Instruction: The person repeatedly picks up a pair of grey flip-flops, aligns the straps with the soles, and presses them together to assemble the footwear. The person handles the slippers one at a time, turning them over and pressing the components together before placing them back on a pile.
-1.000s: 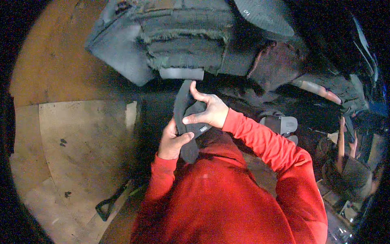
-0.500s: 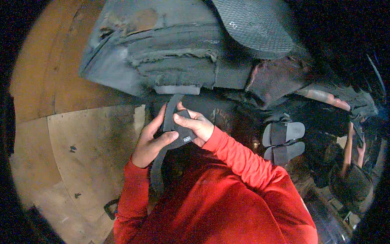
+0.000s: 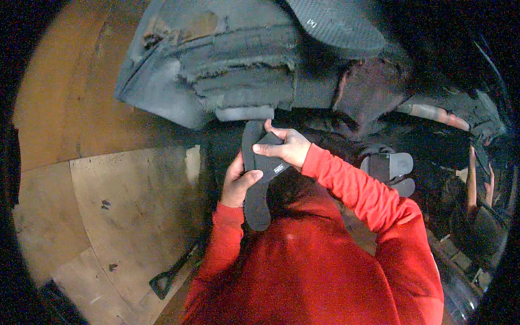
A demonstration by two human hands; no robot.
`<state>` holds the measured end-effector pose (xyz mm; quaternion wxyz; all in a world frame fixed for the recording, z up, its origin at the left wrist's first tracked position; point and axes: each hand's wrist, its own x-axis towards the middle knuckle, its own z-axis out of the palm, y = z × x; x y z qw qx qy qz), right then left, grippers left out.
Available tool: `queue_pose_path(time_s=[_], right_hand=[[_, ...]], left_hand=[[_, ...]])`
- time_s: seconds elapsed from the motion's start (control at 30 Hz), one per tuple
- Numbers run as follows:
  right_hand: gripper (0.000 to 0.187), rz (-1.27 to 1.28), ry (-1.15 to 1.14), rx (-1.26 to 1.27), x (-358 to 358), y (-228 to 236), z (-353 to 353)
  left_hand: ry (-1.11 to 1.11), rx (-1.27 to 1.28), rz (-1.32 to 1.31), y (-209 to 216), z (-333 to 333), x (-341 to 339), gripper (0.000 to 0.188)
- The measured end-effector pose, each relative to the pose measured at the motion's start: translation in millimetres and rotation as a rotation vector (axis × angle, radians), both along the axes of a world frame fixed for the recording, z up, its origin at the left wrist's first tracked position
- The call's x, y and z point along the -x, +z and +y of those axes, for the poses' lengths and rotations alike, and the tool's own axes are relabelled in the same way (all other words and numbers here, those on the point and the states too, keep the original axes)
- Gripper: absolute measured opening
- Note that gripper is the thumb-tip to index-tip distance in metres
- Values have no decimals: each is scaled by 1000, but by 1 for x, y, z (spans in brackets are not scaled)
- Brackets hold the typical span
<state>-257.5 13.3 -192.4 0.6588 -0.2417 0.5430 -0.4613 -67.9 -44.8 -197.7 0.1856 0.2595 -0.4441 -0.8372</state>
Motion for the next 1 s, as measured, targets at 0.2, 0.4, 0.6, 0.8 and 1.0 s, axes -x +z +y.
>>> queue_pose_path(time_s=[0.2,0.4,0.6,0.8,1.0], right_hand=[[91,827,134,315,-14,16,25],[91,1467,-7,564,-58,-3,33],[81,1409,-255,643,-66,-41,2],[76,1041,-212,668,-69,-39,0],[81,753,-39,503,-64,-5,4]], left_hand=[[56,-178,134,-20,28,-24,63],[192,179,-65,1,12,-14,62],[275,685,-441,33,-12,16,40],[182,987,-684,51,-23,21,30],[53,1007,-856,70,-32,20,30]])
